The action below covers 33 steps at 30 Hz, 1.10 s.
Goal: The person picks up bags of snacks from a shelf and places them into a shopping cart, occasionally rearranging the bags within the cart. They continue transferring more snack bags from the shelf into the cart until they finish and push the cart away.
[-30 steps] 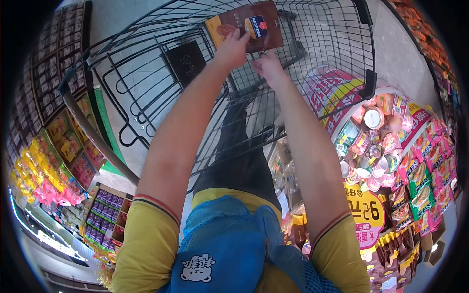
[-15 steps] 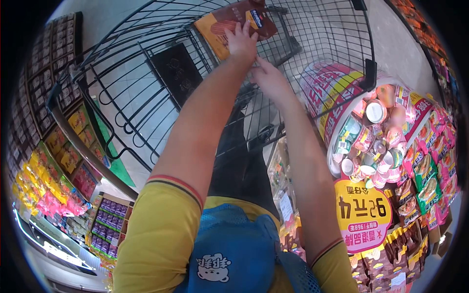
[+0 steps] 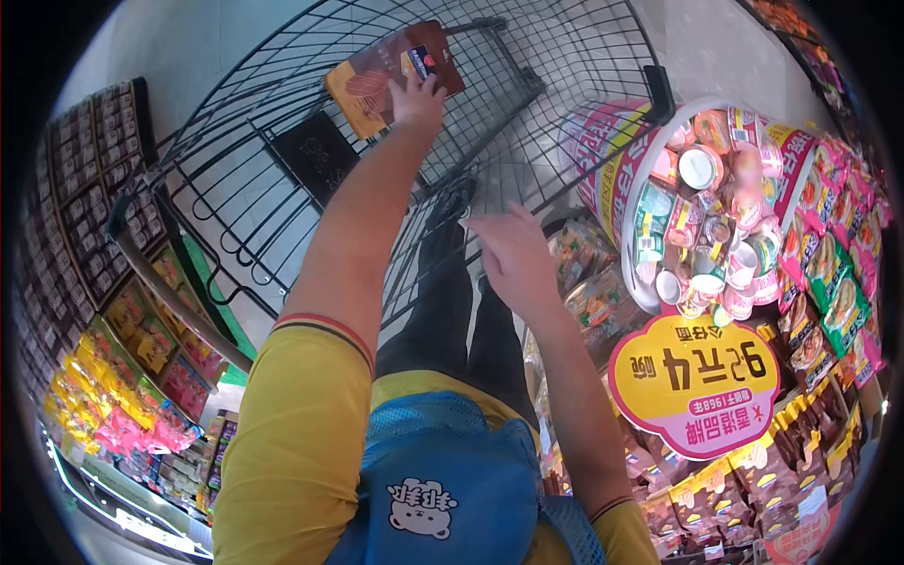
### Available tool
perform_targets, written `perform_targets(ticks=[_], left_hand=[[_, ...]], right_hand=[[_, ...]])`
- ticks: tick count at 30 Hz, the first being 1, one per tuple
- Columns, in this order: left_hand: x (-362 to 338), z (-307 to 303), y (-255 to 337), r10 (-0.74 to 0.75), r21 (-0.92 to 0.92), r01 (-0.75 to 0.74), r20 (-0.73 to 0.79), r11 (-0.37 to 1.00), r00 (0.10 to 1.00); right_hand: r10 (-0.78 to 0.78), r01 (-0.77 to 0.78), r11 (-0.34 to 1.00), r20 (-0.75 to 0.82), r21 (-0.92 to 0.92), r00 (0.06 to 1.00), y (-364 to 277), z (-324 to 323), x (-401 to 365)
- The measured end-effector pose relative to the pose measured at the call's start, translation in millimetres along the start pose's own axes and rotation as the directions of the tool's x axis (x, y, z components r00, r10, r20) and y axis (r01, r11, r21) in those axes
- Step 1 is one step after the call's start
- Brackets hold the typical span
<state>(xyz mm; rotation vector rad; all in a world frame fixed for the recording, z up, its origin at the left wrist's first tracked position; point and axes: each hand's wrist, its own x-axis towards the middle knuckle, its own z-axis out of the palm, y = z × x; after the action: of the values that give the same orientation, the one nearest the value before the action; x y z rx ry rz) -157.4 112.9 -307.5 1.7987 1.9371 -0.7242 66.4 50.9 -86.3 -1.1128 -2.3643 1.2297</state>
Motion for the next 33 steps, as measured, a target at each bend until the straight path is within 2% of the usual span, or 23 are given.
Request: perform_targets(ticks=[2, 3, 5, 6, 8, 9, 10, 12, 13, 15, 16, 18, 19, 20, 21, 23, 24, 25, 28, 29, 30, 31, 33], left_hand=[[-23, -14, 1, 0.001, -0.136, -0.023, -0.158, 0.99, 0.987], [-35, -27, 7, -0.001, -0.123, -0.02, -0.175, 0.992, 0.985], [-57, -50, 25, 0.041, -0.511, -0.281, -0.43, 0.812, 0.902], [-75, -62, 31, 0.059, -0.492, -0.297, -0.443, 0.818, 0.895], [-112, -93, 50, -0.046, -0.698, -0.412, -0.536, 0.586, 0.843], [-139, -112, 58, -0.089, -0.714, -0.378, -0.522, 0.589, 0.848], [-172, -130, 64, -0.118, -0.732, -0.35, -0.504, 0.584, 0.856], [-226, -155, 76, -0.033, -0.781, -0.316, -0.395, 0.539, 0.918], [-251, -161, 88, 0.011, -0.765, -0.391, -0.449, 0.512, 0.893], [-301, -179, 118, 0.161, -0.722, -0.494, -0.481, 0.484, 0.861], [-325, -190, 139, 0.246, -0.731, -0.524, -0.464, 0.436, 0.851], [-377, -217, 182, 0.407, -0.73, -0.571, -0.423, 0.377, 0.809], [-403, -233, 209, 0.482, -0.717, -0.597, -0.405, 0.361, 0.777], [-425, -244, 234, 0.574, -0.785, -0.523, -0.273, 0.331, 0.772], [-439, -238, 258, 0.644, -0.826, -0.487, -0.213, 0.283, 0.735], [-478, -262, 315, 0.772, -0.878, -0.386, -0.03, 0.284, 0.635], [-478, -243, 340, 0.839, -0.894, -0.385, -0.019, 0.229, 0.543], [-481, -234, 366, 0.847, -0.883, -0.404, -0.013, 0.24, 0.532], [-484, -212, 442, 0.878, -0.825, -0.464, 0.077, 0.322, 0.472], [-482, -203, 464, 0.843, -0.774, -0.515, 0.044, 0.368, 0.536], [-478, -194, 483, 0.803, -0.719, -0.557, 0.003, 0.416, 0.596], [-469, -181, 504, 0.796, -0.708, -0.558, 0.011, 0.433, 0.605], [-452, -158, 532, 0.745, -0.81, -0.498, -0.119, 0.31, 0.656]], right_hand=[[-0.053, 0.053, 0.996, -0.005, -0.071, 0.999, -1, 5, -3], [-0.066, 0.064, 0.995, -0.023, -0.072, 0.998, 0, 6, -4], [-0.064, 0.061, 0.996, -0.053, -0.059, 0.997, -2, 6, -9], [-0.063, 0.058, 0.996, -0.079, -0.061, 0.995, -12, 1, -17], [0.201, -0.144, 0.942, -0.167, 0.303, 0.965, -33, -15, -34], [0.213, -0.146, 0.946, -0.216, 0.29, 0.953, -42, -28, -48], [0.292, -0.199, 0.899, -0.194, 0.391, 0.936, -53, -42, -71], [0.428, -0.307, 0.813, -0.151, 0.494, 0.891, -68, -75, -133], [0.479, -0.327, 0.801, -0.209, 0.501, 0.852, -72, -89, -167], [0.578, -0.381, 0.679, -0.137, 0.628, 0.804, -71, -106, -243], [0.661, -0.386, 0.575, -0.131, 0.721, 0.739, -67, -106, -283], [0.713, -0.337, 0.581, -0.263, 0.741, 0.65, -61, -113, -359], [0.779, -0.271, 0.502, -0.293, 0.821, 0.554, -72, -129, -387], [0.81, -0.199, 0.498, -0.37, 0.844, 0.455, -66, -125, -421], [0.815, -0.276, 0.549, -0.432, 0.789, 0.387, -61, -130, -454], [0.881, -0.013, 0.444, -0.435, 0.896, 0.185, -49, -121, -507], [0.903, 0.039, 0.415, -0.417, 0.909, 0.103, -49, -123, -524], [0.92, 0.091, 0.388, -0.392, 0.917, 0.025, -48, -126, -540], [0.944, 0.267, 0.322, -0.33, 0.908, -0.018, -36, -132, -564], [0.953, 0.349, 0.296, -0.297, 0.889, -0.051, -34, -135, -566], [0.959, 0.383, 0.265, -0.282, 0.885, -0.011, -28, -136, -568], [0.962, 0.396, 0.251, -0.273, 0.883, -0.001, -22, -138, -568], [0.959, 0.463, 0.243, -0.283, 0.853, 0.017, -14, -142, -567]])
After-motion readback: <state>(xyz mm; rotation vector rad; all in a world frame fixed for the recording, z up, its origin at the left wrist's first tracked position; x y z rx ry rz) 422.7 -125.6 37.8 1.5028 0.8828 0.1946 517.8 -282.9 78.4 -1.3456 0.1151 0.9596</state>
